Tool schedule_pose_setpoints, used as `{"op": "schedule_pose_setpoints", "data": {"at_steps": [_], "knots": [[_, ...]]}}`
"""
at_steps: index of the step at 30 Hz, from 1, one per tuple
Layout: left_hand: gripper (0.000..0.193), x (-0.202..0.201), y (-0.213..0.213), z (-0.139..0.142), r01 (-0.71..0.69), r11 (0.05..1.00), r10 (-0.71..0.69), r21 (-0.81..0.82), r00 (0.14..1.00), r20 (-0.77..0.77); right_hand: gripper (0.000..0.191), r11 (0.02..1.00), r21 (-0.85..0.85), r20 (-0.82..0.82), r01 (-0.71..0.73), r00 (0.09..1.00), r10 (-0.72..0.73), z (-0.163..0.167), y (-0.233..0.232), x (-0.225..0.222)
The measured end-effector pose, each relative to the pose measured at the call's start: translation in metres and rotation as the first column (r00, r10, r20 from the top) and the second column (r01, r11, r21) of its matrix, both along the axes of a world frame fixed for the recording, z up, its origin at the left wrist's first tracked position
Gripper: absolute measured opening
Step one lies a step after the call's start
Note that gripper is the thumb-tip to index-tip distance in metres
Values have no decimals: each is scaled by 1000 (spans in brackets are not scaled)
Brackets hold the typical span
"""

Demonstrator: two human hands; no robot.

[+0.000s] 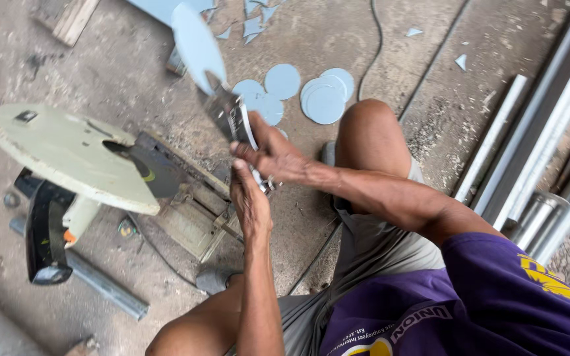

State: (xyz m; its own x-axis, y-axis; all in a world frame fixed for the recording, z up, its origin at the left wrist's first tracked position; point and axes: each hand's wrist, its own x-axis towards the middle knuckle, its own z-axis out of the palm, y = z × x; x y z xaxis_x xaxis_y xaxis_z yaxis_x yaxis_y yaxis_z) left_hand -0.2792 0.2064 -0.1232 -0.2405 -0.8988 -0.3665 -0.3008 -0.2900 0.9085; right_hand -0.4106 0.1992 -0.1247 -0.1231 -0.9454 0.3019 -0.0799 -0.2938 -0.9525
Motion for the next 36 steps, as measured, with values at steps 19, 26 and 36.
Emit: {"op": "schedule_pose_setpoints", "data": {"at_steps": [19, 26, 36], "knots": [[50, 0, 51, -127, -272, 962, 272, 20, 957, -98, 48, 759, 645, -57, -87, 985, 162, -125, 77, -2], [43, -42, 42, -191, -272, 909, 315, 316, 944, -94, 51, 449, 840, 388, -304, 915, -107, -165, 83, -39], [44, -118, -2, -226, -134, 880, 259, 456, 940, -222, 61, 288, 957, 176, -37, 863, -474, -185, 44, -81]]}}
